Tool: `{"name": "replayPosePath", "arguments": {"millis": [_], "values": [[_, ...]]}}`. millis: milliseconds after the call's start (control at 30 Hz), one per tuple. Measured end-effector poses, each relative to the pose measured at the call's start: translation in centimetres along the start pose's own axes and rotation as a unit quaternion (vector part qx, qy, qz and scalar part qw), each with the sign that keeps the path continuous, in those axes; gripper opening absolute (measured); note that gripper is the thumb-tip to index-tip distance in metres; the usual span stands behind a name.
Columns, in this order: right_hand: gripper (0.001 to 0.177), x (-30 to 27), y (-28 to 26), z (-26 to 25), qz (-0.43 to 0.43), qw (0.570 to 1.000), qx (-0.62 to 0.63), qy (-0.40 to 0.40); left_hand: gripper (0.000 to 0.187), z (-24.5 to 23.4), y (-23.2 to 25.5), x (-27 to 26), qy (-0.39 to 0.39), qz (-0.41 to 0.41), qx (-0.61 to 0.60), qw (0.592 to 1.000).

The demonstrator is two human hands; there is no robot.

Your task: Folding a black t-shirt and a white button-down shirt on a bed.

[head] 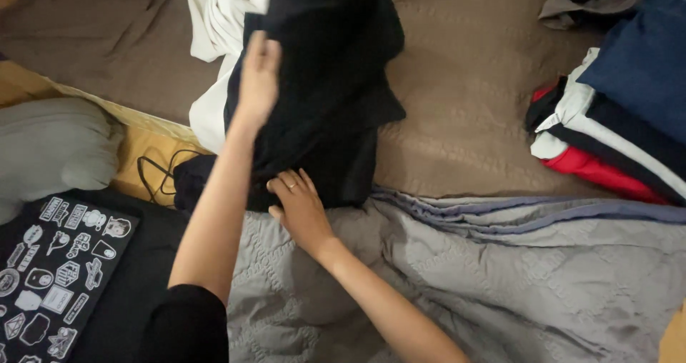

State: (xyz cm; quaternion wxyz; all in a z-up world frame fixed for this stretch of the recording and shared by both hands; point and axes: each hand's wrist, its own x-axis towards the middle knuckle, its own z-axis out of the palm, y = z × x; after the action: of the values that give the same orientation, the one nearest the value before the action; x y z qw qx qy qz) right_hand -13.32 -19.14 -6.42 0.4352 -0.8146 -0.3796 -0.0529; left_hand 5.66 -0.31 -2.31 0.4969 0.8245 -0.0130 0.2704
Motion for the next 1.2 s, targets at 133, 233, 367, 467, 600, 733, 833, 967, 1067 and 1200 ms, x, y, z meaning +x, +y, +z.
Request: {"name": "replayPosePath", "arguments": {"millis": [133, 233, 367, 467, 600, 733, 833, 967, 1067, 1200], "values": [[0.044, -0.3, 0.4, 0.6, -0.062, 0.996, -0.058, 0.028, 0.049, -3.0, -4.5, 0.8, 0.038, -0.121, -0.174, 0.977], [0.039, -0.4, -0.2, 0.1, -0.11, 0.991, -0.066, 0.035, 0.041, -3.6, -2.5, 0.5, 0.064, -0.349, -0.029, 0.934], [0.045, -0.6, -0.2, 0.0, -0.091, 0.995, -0.045, 0.014, 0.035, -1.0, 5.5, -1.8, 0.17, 0.115, 0.156, 0.966], [0.047, -0.8, 0.4, 0.5, -0.095, 0.995, -0.032, 0.019, 0.04, 1.5, 13.2, -4.8, 0.009, 0.206, 0.106, 0.973], [0.05, -1.4, 2.0, 2.3, -0.081, 0.995, -0.046, 0.022, 0.058, 5.7, 9.7, -7.0, -0.087, 0.261, 0.251, 0.928], [0.045, -1.0, 1.6, 1.5, -0.055, 0.997, -0.044, -0.012, 0.026, 7.0, 6.8, -5.8, -0.092, 0.291, 0.319, 0.897], [0.047, -0.6, 0.3, 0.5, -0.069, 0.997, -0.044, -0.008, 0.019, 3.8, 8.6, -2.9, -0.067, 0.056, 0.168, 0.982], [0.036, -0.7, -0.4, -0.6, -0.084, 0.996, -0.003, -0.005, 0.026, -2.1, -4.3, 2.7, 0.177, 0.133, 0.165, 0.961], [0.031, -0.7, -0.4, -0.2, -0.061, 0.997, 0.048, -0.019, 0.044, -6.6, -1.6, 1.0, 0.225, -0.06, 0.143, 0.962], [0.035, 0.1, -0.3, -0.5, -0.049, 0.998, 0.026, -0.034, 0.057, -5.8, 6.4, -1.7, 0.174, 0.081, 0.273, 0.943]]}}
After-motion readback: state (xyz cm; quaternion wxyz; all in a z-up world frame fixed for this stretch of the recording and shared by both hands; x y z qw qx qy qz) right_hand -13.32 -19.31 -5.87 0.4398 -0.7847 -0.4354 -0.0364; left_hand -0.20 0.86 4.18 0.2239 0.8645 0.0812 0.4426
